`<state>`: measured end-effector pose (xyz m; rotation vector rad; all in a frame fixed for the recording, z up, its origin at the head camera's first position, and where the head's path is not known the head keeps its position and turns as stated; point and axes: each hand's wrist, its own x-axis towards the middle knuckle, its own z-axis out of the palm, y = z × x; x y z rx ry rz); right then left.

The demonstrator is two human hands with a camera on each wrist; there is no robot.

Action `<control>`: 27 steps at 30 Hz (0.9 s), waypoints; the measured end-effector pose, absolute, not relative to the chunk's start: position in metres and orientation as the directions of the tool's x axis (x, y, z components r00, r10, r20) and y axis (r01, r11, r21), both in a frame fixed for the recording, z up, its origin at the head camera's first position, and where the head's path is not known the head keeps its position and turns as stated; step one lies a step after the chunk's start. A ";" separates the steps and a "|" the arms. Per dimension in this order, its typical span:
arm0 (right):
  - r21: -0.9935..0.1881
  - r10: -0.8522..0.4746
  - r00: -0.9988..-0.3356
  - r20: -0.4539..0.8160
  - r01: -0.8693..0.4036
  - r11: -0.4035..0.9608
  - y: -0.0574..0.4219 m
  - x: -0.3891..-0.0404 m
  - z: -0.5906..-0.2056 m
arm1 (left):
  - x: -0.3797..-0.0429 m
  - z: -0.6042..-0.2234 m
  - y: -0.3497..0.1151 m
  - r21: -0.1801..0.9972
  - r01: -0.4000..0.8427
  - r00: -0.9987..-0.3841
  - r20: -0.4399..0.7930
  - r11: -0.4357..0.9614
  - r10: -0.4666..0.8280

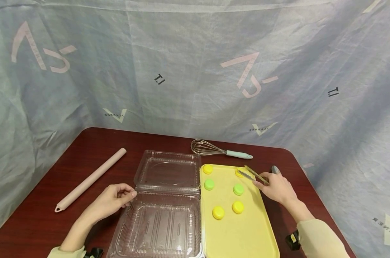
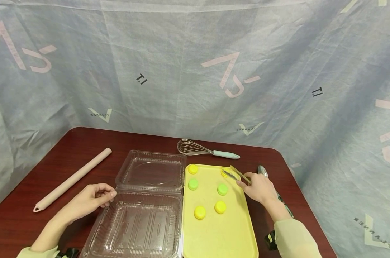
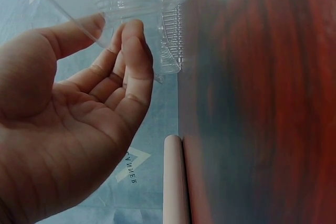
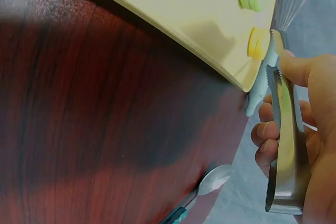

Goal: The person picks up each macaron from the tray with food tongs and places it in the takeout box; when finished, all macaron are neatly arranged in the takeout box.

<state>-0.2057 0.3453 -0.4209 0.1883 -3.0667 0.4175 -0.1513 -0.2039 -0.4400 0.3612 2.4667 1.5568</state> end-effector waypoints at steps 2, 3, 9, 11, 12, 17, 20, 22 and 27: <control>-0.259 -0.118 -0.991 0.057 -0.129 0.957 0.345 -0.206 -0.422 | -0.151 -0.440 -0.204 0.903 0.099 -0.950 -0.039 0.417 0.310; -0.257 -0.120 -0.991 0.057 -0.130 0.958 0.345 -0.206 -0.423 | -0.151 -0.440 -0.204 0.903 0.100 -0.950 -0.038 0.419 0.310; -0.256 -0.124 -0.991 0.050 -0.133 0.958 0.345 -0.208 -0.424 | -0.152 -0.440 -0.203 0.901 0.111 -0.949 -0.029 0.419 0.314; -0.253 -0.127 -0.991 0.049 -0.135 0.958 0.344 -0.208 -0.424 | -0.152 -0.440 -0.203 0.901 0.113 -0.949 -0.027 0.418 0.315; -0.252 -0.129 -0.991 0.047 -0.137 0.958 0.344 -0.208 -0.424 | -0.152 -0.440 -0.204 0.901 0.114 -0.949 -0.026 0.418 0.314; -0.241 -0.136 -0.990 0.042 -0.143 0.960 0.344 -0.208 -0.424 | -0.152 -0.440 -0.204 0.901 0.113 -0.949 -0.027 0.419 0.313; -0.240 -0.139 -0.989 0.043 -0.145 0.960 0.344 -0.208 -0.424 | -0.152 -0.440 -0.204 0.901 0.108 -0.950 -0.031 0.420 0.312; -0.240 -0.141 -0.989 0.046 -0.148 0.959 0.344 -0.208 -0.424 | -0.152 -0.439 -0.203 0.901 0.108 -0.949 -0.031 0.420 0.313; -0.243 -0.143 -0.989 0.046 -0.150 0.958 0.344 -0.208 -0.425 | -0.152 -0.439 -0.203 0.899 0.111 -0.950 -0.029 0.423 0.312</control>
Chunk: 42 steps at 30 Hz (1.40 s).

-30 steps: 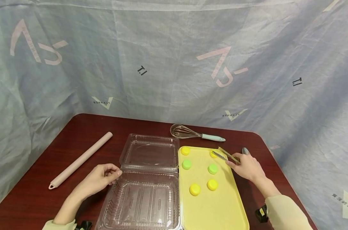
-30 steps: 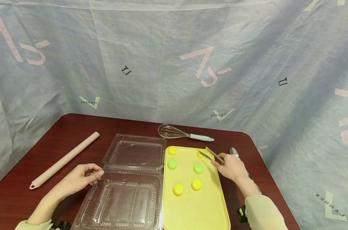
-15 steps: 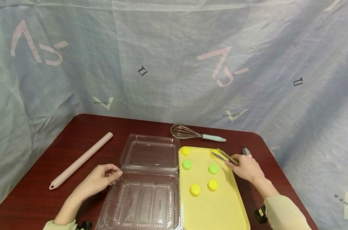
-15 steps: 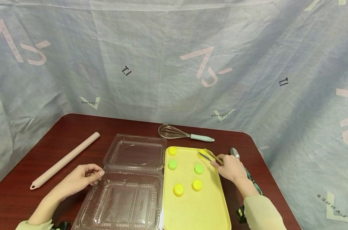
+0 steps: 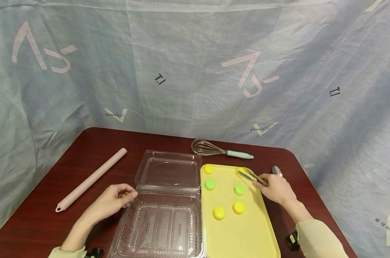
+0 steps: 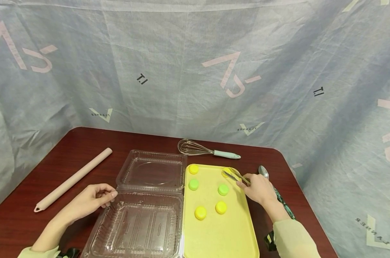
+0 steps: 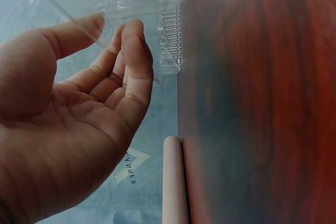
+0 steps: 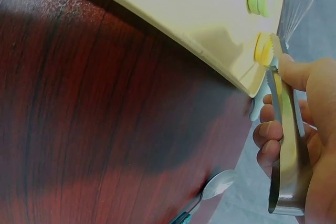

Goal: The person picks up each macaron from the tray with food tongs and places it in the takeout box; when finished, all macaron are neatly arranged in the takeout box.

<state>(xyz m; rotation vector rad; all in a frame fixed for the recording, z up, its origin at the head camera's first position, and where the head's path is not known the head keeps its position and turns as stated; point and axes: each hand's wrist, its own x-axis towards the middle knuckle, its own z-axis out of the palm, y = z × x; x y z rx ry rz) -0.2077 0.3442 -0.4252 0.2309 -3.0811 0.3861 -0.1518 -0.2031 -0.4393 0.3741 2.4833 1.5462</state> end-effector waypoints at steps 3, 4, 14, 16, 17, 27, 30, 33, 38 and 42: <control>-0.243 -0.144 -0.988 0.049 -0.152 0.958 0.344 -0.208 -0.426 | -0.152 -0.439 -0.203 0.899 0.111 -0.951 -0.029 0.424 0.309; -0.244 -0.143 -0.989 0.048 -0.151 0.958 0.344 -0.208 -0.426 | -0.152 -0.440 -0.203 0.899 0.111 -0.951 -0.028 0.423 0.309; -0.238 -0.148 -0.988 0.044 -0.155 0.959 0.343 -0.208 -0.423 | -0.152 -0.439 -0.203 0.902 0.101 -0.952 -0.036 0.420 0.305; -0.237 -0.150 -0.988 0.048 -0.157 0.959 0.343 -0.208 -0.423 | -0.151 -0.439 -0.203 0.904 0.096 -0.951 -0.040 0.417 0.306; -0.237 -0.152 -0.987 0.048 -0.159 0.958 0.343 -0.208 -0.423 | -0.151 -0.439 -0.203 0.905 0.094 -0.951 -0.042 0.415 0.307; -0.258 -0.158 -0.987 0.037 -0.162 0.952 0.345 -0.208 -0.418 | -0.151 -0.440 -0.203 0.911 0.083 -0.948 -0.052 0.403 0.313; -0.255 -0.168 -0.984 0.051 -0.175 0.951 0.345 -0.207 -0.415 | -0.151 -0.440 -0.203 0.913 0.080 -0.949 -0.054 0.401 0.312; -0.247 -0.177 -0.982 0.067 -0.188 0.951 0.343 -0.206 -0.412 | -0.151 -0.440 -0.203 0.912 0.081 -0.949 -0.053 0.401 0.312; -0.239 -0.186 -0.979 0.087 -0.202 0.950 0.339 -0.205 -0.405 | -0.151 -0.440 -0.203 0.907 0.086 -0.950 -0.050 0.411 0.308; -0.245 -0.212 -0.972 0.104 -0.232 0.941 0.333 -0.203 -0.398 | -0.151 -0.439 -0.203 0.908 0.089 -0.950 -0.046 0.410 0.310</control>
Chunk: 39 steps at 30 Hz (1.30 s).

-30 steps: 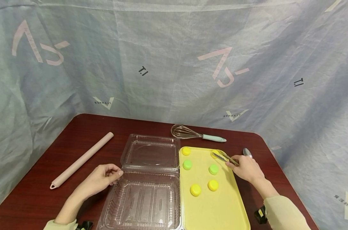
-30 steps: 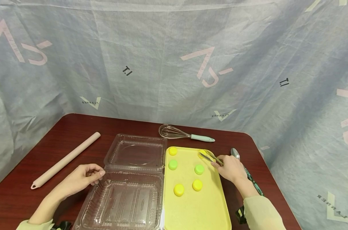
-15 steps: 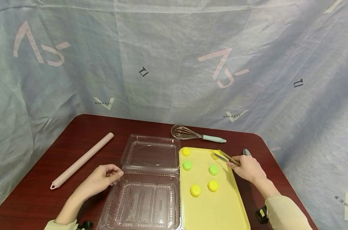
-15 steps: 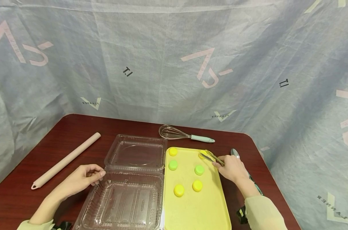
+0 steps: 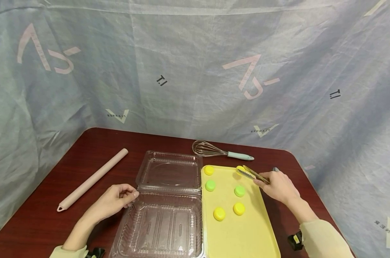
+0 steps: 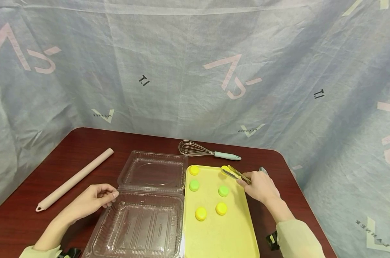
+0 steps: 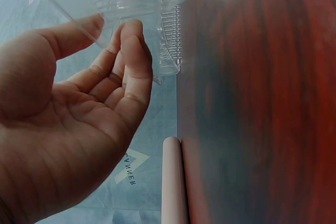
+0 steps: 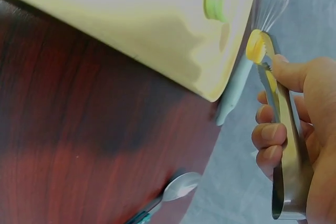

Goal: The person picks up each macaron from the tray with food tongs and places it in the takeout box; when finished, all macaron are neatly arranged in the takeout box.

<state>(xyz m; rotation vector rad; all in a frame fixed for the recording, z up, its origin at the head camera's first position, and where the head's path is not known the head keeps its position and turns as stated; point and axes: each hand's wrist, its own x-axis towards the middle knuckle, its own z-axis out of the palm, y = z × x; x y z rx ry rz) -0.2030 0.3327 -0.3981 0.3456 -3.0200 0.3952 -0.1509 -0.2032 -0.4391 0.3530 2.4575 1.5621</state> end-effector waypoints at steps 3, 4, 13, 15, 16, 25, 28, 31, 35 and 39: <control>-0.240 -0.238 -0.964 0.122 -0.261 0.935 0.327 -0.201 -0.393 | -0.151 -0.439 -0.203 0.908 0.093 -0.949 -0.043 0.408 0.313; -0.238 -0.246 -0.961 0.127 -0.270 0.933 0.325 -0.201 -0.391 | -0.151 -0.439 -0.204 0.908 0.094 -0.949 -0.042 0.408 0.313; -0.231 -0.284 -0.948 0.145 -0.312 0.922 0.308 -0.197 -0.381 | -0.152 -0.442 -0.204 0.905 0.099 -0.950 -0.037 0.413 0.310; -0.220 -0.301 -0.941 0.153 -0.329 0.918 0.304 -0.197 -0.378 | -0.152 -0.442 -0.204 0.905 0.100 -0.950 -0.038 0.414 0.311; -0.215 -0.309 -0.938 0.158 -0.338 0.916 0.302 -0.196 -0.377 | -0.152 -0.442 -0.204 0.905 0.099 -0.950 -0.038 0.414 0.311; -0.167 -0.335 -0.926 0.172 -0.363 0.917 0.284 -0.192 -0.367 | -0.151 -0.439 -0.203 0.906 0.097 -0.948 -0.042 0.411 0.315; -0.191 -0.354 -0.918 0.180 -0.385 0.903 0.278 -0.191 -0.364 | -0.151 -0.439 -0.203 0.907 0.098 -0.947 -0.041 0.409 0.318; -0.218 -0.378 -0.906 0.190 -0.415 0.883 0.271 -0.189 -0.361 | -0.151 -0.438 -0.203 0.909 0.099 -0.947 -0.039 0.405 0.320; -0.230 -0.401 -0.894 0.198 -0.440 0.868 0.261 -0.187 -0.357 | -0.151 -0.438 -0.203 0.910 0.098 -0.946 -0.040 0.403 0.321; -0.226 -0.435 -0.875 0.214 -0.477 0.849 0.249 -0.184 -0.354 | -0.151 -0.438 -0.203 0.910 0.094 -0.946 -0.044 0.403 0.320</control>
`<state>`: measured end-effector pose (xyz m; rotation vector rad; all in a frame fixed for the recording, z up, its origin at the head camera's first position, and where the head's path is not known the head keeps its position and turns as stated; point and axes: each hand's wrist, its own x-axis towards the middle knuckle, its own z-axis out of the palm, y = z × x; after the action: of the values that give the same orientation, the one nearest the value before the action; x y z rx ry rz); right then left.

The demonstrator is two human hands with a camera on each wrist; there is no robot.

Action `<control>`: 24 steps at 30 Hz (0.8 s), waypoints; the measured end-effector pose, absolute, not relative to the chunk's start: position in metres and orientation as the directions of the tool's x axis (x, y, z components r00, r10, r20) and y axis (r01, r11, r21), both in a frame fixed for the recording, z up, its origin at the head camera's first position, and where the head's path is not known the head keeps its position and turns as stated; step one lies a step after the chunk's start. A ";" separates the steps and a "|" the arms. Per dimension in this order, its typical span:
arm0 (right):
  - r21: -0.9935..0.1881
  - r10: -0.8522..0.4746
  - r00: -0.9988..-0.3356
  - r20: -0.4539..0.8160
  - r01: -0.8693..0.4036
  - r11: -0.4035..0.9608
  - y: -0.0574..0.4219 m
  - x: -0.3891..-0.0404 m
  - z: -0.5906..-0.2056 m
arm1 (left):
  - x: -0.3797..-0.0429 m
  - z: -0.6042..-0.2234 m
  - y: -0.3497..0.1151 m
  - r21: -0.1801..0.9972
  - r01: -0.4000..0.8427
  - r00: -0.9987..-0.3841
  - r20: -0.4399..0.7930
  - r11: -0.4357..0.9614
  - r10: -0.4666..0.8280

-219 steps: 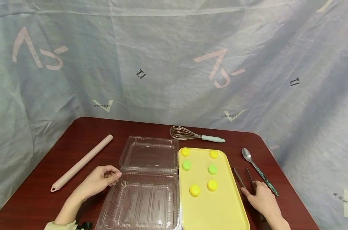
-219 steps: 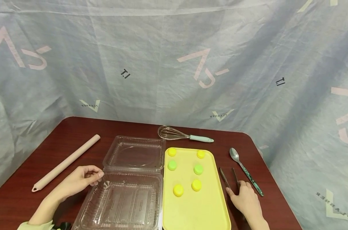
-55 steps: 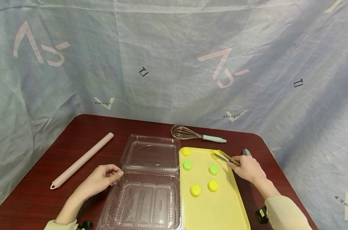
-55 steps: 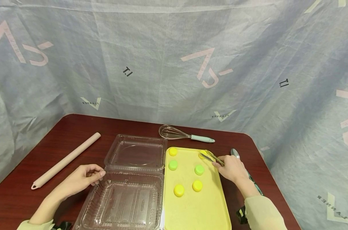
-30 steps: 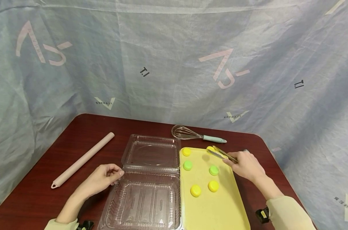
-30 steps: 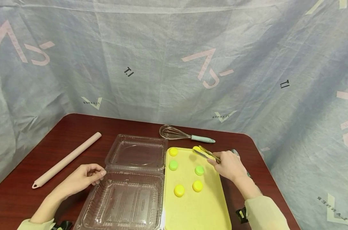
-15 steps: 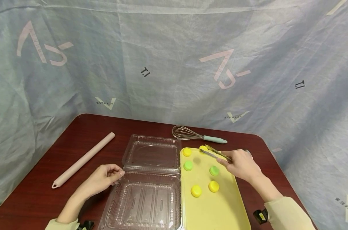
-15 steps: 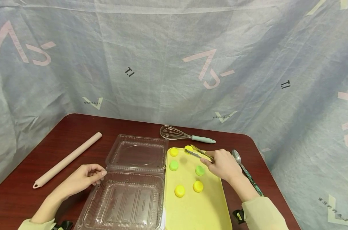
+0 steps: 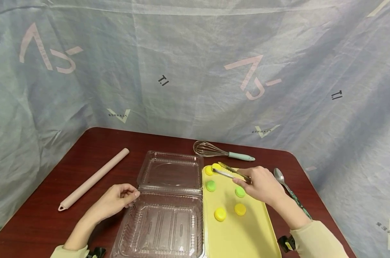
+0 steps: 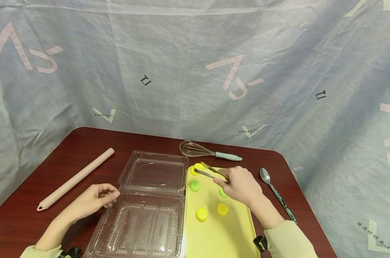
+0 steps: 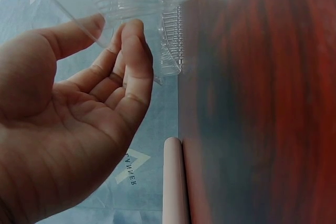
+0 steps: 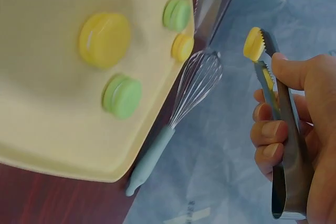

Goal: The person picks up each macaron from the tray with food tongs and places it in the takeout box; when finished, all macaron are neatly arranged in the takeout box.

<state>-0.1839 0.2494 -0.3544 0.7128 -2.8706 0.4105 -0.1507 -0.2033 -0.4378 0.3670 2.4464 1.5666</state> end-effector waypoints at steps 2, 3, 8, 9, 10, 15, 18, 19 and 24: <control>-0.210 -0.459 -0.859 0.230 -0.504 0.838 0.244 -0.183 -0.354 | -0.150 -0.438 -0.203 0.910 0.093 -0.947 -0.046 0.404 0.319; -0.203 -0.470 -0.849 0.241 -0.518 0.831 0.240 -0.182 -0.353 | -0.150 -0.438 -0.203 0.909 0.092 -0.947 -0.046 0.405 0.319; -0.189 -0.509 -0.819 0.264 -0.561 0.806 0.225 -0.178 -0.351 | -0.150 -0.438 -0.203 0.907 0.092 -0.949 -0.045 0.411 0.312; -0.188 -0.515 -0.815 0.265 -0.568 0.802 0.222 -0.176 -0.350 | -0.150 -0.438 -0.203 0.906 0.092 -0.949 -0.045 0.412 0.311; -0.186 -0.522 -0.811 0.263 -0.574 0.798 0.219 -0.175 -0.349 | -0.150 -0.438 -0.203 0.906 0.093 -0.950 -0.044 0.414 0.310; -0.152 -0.572 -0.774 0.271 -0.621 0.769 0.204 -0.169 -0.349 | -0.151 -0.439 -0.203 0.904 0.093 -0.950 -0.045 0.416 0.310; -0.137 -0.583 -0.766 0.269 -0.630 0.764 0.196 -0.166 -0.350 | -0.151 -0.439 -0.203 0.905 0.092 -0.949 -0.047 0.415 0.312; -0.137 -0.586 -0.766 0.265 -0.631 0.763 0.194 -0.165 -0.351 | -0.151 -0.440 -0.203 0.906 0.092 -0.948 -0.047 0.413 0.314; -0.164 -0.617 -0.743 0.259 -0.663 0.730 0.181 -0.161 -0.355 | -0.151 -0.441 -0.204 0.909 0.092 -0.946 -0.046 0.406 0.319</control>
<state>-0.1611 0.1814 -0.3548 1.0265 -2.7460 0.3672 -0.1513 -0.2041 -0.4407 0.3645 2.4485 1.5624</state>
